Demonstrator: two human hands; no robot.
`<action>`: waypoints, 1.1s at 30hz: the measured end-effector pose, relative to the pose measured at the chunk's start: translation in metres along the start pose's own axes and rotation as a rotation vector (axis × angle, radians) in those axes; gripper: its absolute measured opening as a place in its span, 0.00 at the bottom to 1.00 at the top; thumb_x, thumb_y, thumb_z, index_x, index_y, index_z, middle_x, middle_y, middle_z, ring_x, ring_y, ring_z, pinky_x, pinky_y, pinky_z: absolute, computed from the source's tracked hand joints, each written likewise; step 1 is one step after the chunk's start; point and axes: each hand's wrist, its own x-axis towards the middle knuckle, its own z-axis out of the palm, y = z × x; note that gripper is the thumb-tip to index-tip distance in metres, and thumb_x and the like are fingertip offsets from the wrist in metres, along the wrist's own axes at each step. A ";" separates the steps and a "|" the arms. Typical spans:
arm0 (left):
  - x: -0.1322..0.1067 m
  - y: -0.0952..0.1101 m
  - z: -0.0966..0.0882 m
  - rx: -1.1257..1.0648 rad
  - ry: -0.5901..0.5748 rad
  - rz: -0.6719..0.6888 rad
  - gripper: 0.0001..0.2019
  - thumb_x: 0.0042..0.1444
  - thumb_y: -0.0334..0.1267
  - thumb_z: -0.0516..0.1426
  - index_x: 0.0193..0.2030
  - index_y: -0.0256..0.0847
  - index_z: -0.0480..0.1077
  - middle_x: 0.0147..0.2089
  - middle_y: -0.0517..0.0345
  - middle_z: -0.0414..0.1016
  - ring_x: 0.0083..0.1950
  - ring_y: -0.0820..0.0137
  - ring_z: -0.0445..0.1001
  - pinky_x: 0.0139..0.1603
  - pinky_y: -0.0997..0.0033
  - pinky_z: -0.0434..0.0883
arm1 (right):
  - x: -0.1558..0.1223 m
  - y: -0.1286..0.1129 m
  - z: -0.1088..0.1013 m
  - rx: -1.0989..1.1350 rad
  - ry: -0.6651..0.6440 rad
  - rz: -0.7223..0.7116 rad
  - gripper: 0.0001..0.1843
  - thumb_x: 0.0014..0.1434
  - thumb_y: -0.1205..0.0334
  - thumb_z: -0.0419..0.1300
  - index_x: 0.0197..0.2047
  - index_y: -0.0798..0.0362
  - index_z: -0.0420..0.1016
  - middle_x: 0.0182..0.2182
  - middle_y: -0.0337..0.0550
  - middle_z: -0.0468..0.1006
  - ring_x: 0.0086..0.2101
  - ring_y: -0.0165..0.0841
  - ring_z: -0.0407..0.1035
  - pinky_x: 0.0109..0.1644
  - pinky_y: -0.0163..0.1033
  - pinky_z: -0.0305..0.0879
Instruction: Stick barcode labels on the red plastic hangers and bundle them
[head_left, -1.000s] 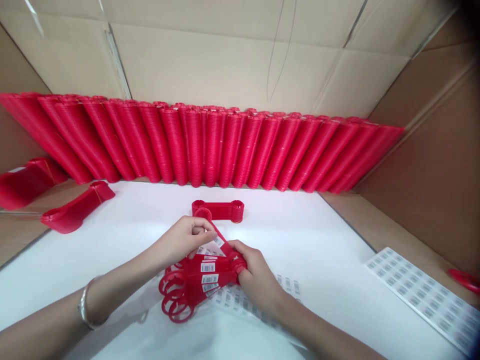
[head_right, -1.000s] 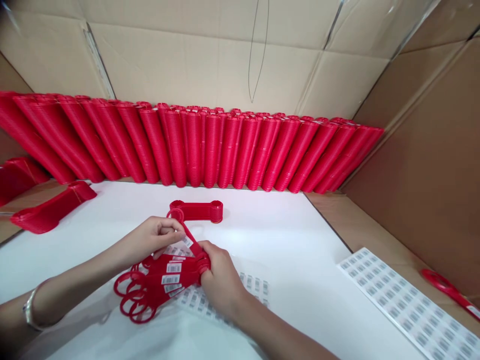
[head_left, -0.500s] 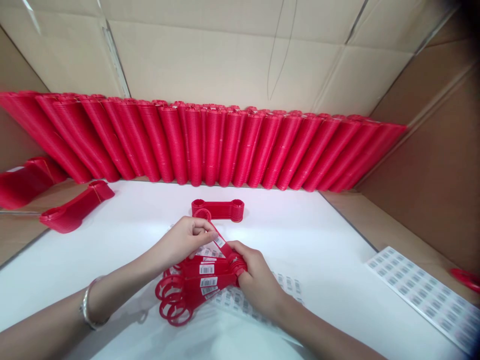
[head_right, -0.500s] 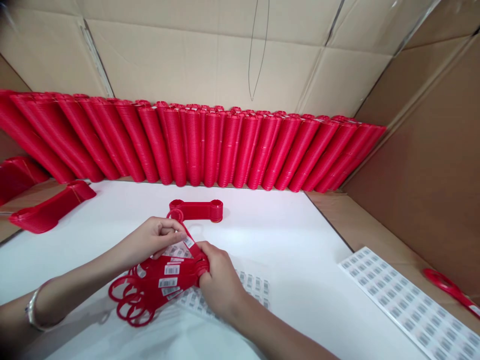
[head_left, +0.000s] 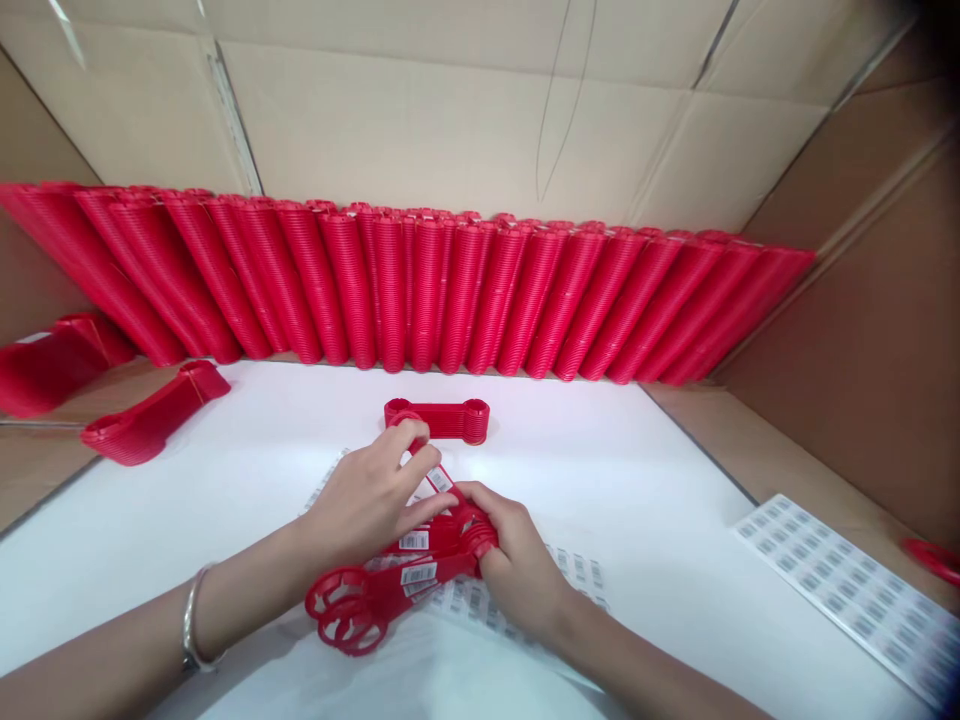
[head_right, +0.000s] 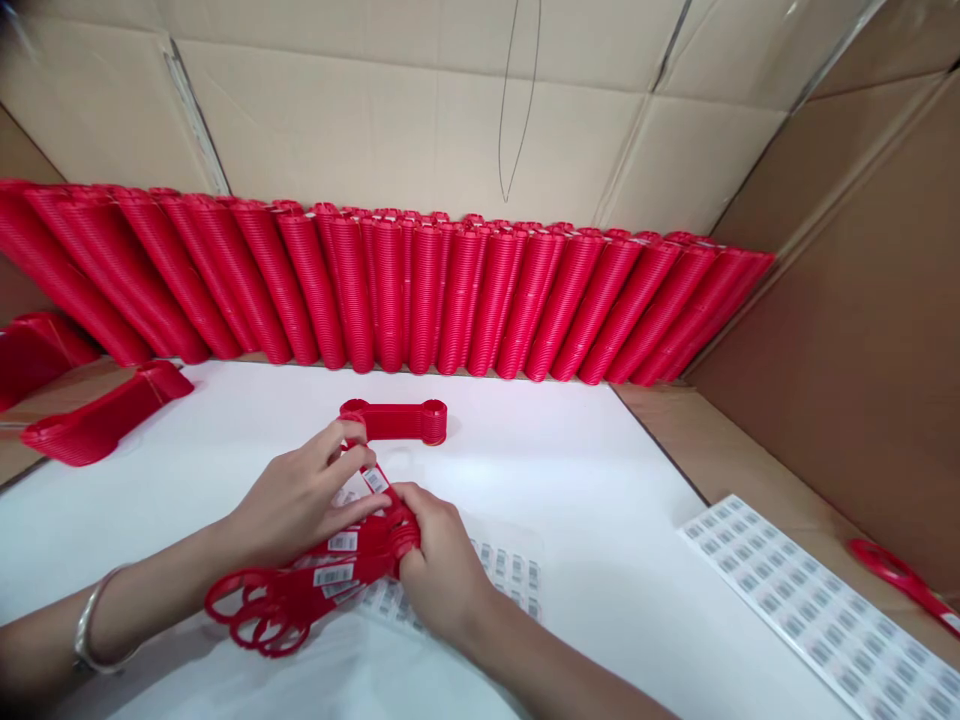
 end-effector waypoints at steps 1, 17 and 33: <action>0.000 0.000 0.000 0.038 0.020 -0.002 0.19 0.59 0.52 0.46 0.42 0.38 0.64 0.50 0.45 0.64 0.41 0.63 0.71 0.27 0.69 0.70 | 0.000 0.000 0.000 0.008 -0.001 -0.003 0.28 0.39 0.80 0.42 0.40 0.53 0.71 0.30 0.37 0.73 0.27 0.28 0.64 0.30 0.32 0.61; 0.011 -0.024 -0.004 -0.485 0.035 -0.243 0.07 0.59 0.38 0.48 0.43 0.42 0.61 0.43 0.57 0.59 0.38 0.72 0.66 0.40 0.70 0.67 | 0.002 0.000 -0.001 0.021 -0.003 0.027 0.30 0.39 0.80 0.43 0.43 0.52 0.72 0.33 0.38 0.75 0.29 0.29 0.66 0.33 0.34 0.64; 0.006 -0.052 0.000 -0.233 -0.461 -0.129 0.14 0.52 0.33 0.50 0.45 0.47 0.69 0.55 0.57 0.65 0.47 0.64 0.70 0.42 0.69 0.67 | 0.004 0.004 -0.001 0.002 0.016 0.068 0.28 0.42 0.79 0.44 0.43 0.52 0.71 0.33 0.38 0.75 0.31 0.31 0.67 0.33 0.35 0.63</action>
